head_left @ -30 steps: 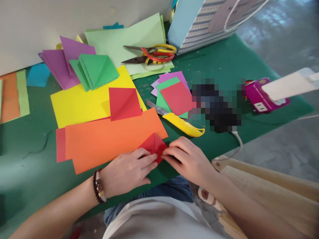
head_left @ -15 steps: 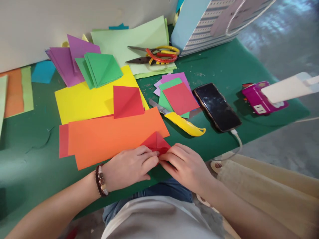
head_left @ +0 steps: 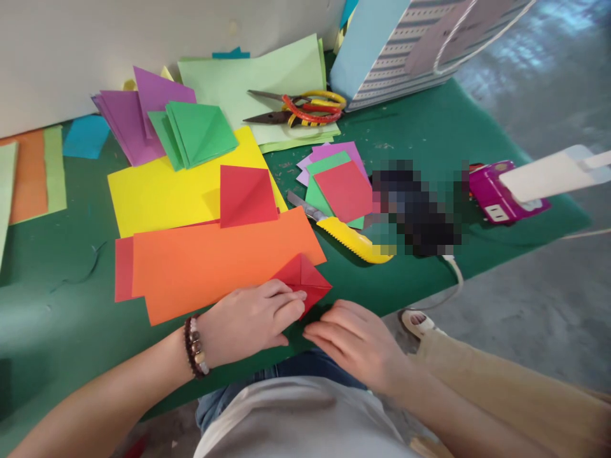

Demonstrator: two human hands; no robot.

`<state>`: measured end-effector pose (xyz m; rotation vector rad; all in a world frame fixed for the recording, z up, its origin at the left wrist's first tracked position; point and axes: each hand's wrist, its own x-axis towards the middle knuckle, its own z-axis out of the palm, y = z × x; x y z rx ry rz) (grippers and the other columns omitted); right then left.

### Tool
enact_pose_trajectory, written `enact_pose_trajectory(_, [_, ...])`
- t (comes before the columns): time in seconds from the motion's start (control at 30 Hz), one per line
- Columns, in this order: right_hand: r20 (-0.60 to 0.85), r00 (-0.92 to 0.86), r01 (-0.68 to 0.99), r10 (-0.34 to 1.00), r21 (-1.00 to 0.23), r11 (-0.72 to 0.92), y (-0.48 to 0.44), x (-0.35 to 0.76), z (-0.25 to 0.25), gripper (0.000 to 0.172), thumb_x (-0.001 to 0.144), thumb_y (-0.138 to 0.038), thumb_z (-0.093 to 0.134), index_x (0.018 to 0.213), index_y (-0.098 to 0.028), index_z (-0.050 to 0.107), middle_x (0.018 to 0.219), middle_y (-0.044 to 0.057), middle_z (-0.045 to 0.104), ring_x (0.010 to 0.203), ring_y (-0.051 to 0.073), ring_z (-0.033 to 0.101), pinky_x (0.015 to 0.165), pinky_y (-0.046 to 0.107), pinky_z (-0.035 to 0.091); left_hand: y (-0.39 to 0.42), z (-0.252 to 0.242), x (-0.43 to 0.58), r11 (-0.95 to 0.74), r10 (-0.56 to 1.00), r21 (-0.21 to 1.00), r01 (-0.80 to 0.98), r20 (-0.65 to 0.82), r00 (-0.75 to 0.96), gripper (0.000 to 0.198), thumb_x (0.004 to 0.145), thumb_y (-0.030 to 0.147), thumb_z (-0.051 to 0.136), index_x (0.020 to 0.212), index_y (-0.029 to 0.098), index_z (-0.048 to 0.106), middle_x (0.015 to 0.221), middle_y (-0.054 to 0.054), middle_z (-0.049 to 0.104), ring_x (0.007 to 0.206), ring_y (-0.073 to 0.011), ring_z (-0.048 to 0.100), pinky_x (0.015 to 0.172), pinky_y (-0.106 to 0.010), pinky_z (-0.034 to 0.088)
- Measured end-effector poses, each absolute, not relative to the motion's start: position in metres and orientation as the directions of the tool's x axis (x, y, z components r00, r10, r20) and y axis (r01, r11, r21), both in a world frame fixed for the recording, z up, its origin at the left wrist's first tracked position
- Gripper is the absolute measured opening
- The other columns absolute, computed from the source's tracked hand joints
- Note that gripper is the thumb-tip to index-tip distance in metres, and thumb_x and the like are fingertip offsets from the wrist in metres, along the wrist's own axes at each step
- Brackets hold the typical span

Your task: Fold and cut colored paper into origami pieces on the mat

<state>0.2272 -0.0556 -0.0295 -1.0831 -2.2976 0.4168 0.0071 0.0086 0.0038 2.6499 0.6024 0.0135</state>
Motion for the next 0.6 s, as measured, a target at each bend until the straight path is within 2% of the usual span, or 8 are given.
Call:
enact_pose_trajectory(0.13, [0.422,-0.332,0.708,0.843,-0.479,0.519,-0.054,0.233,-0.029,0.009,0.084,-0.010,0.062,0.088,-0.018,0.063,0.072,0.002,0.061,0.065,0.013,0.054,0.061,0.027,0.046,0.011,0.000,0.004,-0.854,0.339,0.409,0.323,-0.034,0.940,0.054,0.081,0.036,0.072,0.126,0.017,0.051,0.132,-0.005,0.057,0.115,-0.0222,0.051,0.088,-0.034,0.050])
enact_pose_trajectory(0.3, [0.388,-0.466,0.712,0.795,-0.369,0.597,-0.044,0.221,-0.030,0.008,0.087,-0.011,0.058,0.084,-0.017,0.063,0.070,0.003,0.060,0.067,0.014,0.054,0.062,0.029,0.045,0.011,-0.001,0.005,-0.864,0.339,0.384,0.325,-0.034,0.940,0.041,0.079,0.038,0.073,0.113,0.018,0.061,0.133,-0.006,0.056,0.115,-0.0244,0.051,0.089,-0.036,0.050])
enact_pose_trajectory(0.47, [0.318,-0.526,0.720,0.789,-0.327,0.612,-0.039,0.216,-0.027,0.017,0.089,-0.012,0.053,0.075,-0.017,0.061,0.067,0.003,0.057,0.067,0.015,0.053,0.063,0.028,0.045,0.007,-0.001,0.007,-0.855,0.378,0.375,0.359,-0.023,0.925,0.044,0.078,0.042,0.074,0.111,0.016,0.062,0.130,-0.006,0.058,0.112,-0.0246,0.052,0.084,-0.036,0.052])
enact_pose_trajectory(0.6, [0.318,-0.539,0.716,0.780,-0.315,0.623,-0.036,0.222,-0.026,0.017,0.089,-0.011,0.053,0.074,-0.016,0.060,0.067,0.002,0.055,0.065,0.015,0.051,0.062,0.028,0.044,0.005,0.000,0.008,-0.846,0.400,0.374,0.379,-0.023,0.916,0.047,0.078,0.042,0.074,0.113,0.015,0.061,0.127,-0.006,0.059,0.112,-0.0242,0.052,0.082,-0.035,0.053])
